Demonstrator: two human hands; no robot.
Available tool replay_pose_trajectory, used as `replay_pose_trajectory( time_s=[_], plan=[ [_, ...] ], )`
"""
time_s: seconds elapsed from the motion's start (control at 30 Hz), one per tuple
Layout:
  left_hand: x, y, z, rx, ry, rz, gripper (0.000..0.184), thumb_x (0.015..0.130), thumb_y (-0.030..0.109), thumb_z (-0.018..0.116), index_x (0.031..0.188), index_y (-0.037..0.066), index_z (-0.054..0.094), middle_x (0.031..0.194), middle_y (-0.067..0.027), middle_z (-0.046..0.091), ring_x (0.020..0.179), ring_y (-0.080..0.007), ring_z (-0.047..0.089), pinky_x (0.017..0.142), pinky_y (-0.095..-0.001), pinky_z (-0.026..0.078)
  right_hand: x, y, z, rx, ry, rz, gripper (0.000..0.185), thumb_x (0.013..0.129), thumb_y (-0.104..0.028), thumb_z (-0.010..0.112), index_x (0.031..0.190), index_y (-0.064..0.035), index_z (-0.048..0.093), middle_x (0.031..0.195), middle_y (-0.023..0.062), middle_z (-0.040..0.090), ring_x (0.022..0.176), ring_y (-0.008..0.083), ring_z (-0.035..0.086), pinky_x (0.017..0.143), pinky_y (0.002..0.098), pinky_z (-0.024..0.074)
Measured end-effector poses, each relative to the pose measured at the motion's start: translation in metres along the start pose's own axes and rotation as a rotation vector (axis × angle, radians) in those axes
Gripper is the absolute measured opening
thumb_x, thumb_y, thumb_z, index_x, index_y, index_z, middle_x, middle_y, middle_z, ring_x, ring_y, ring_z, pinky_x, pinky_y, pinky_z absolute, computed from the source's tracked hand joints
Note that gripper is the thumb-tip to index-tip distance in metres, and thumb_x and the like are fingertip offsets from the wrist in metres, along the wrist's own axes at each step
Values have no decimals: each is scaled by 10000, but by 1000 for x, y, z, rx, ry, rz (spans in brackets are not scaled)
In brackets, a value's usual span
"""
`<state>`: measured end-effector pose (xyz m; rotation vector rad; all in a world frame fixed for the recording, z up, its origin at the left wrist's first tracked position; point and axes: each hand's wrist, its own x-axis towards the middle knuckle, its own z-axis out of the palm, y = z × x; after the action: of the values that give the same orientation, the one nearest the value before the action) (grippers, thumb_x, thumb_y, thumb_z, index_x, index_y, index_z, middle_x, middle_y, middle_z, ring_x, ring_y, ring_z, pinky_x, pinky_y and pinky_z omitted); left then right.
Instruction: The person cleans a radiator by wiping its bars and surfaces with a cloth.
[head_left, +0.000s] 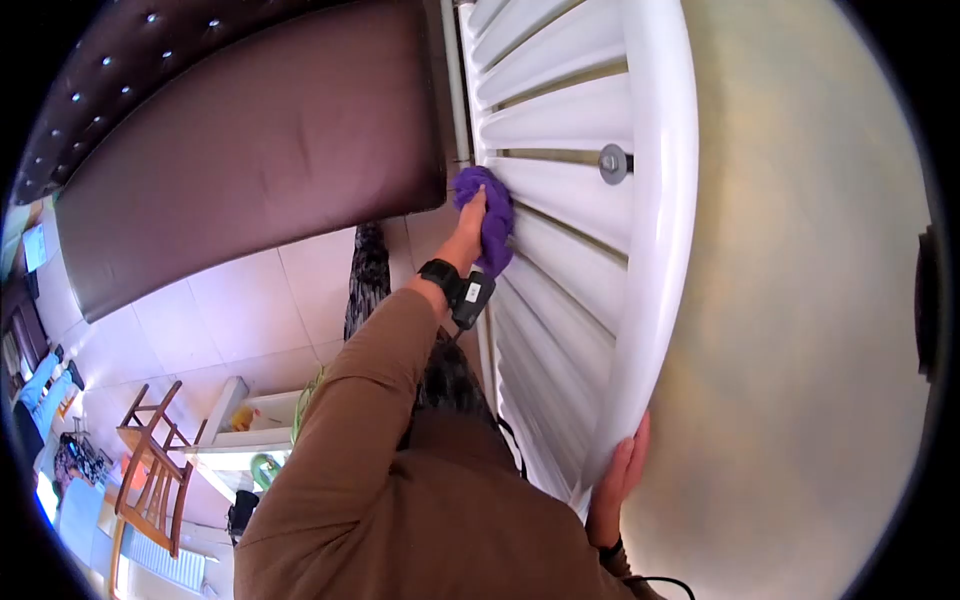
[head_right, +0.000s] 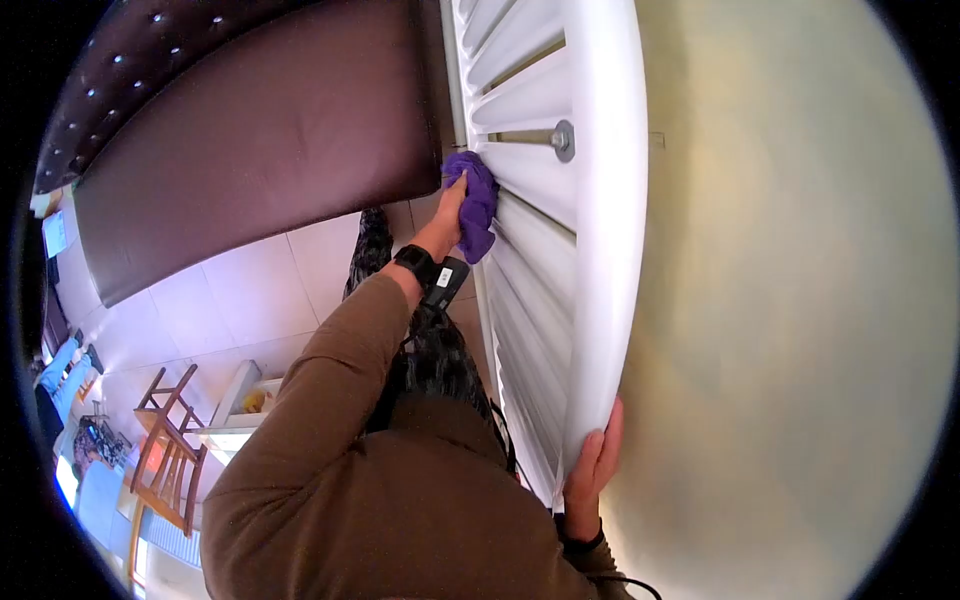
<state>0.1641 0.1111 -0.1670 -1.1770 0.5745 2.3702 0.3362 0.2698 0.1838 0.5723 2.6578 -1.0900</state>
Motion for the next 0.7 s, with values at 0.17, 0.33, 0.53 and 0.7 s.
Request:
replay_pose_trajectory(
  time_s=[0.17, 0.33, 0.53, 0.7],
  plan=[
    [-80, 18, 56, -31, -122, 85, 498, 910, 470, 455, 1196, 66, 503, 1068, -71, 576, 958, -180, 544, 844, -297, 432, 4, -6, 4, 57, -28, -20, 475, 970, -230, 330, 1354, 51, 311, 1373, 166, 368, 1242, 231, 367, 1025, 320, 270],
    [-165, 31, 149, 150, -261, 612, 605, 953, 423, 370, 1367, -13, 297, 1386, -133, 335, 1277, -222, 299, 1064, -289, 201, 5, -7, -1, 0, -53, -73, 462, 972, -227, 333, 1352, 36, 327, 1356, 167, 391, 1230, 233, 383, 1020, 319, 282],
    [-168, 65, 166, 527, -246, 1107, 523, 966, 327, 318, 1354, -23, 321, 1408, -224, 279, 1319, -326, 247, 1084, -327, 165, 10, -2, 4, -25, -47, -49, 446, 964, -192, 323, 1343, 43, 334, 1348, 177, 399, 1222, 244, 390, 1020, 333, 280],
    [-134, 113, 154, 664, -311, 1017, 445, 962, 282, 327, 1314, 22, 406, 1370, -238, 320, 1271, -381, 300, 1063, -349, 214, 9, 4, 5, -54, 22, -89, 486, 940, -249, 351, 1302, 75, 365, 1245, 210, 483, 1129, 301, 472, 977, 362, 332]
  ],
)
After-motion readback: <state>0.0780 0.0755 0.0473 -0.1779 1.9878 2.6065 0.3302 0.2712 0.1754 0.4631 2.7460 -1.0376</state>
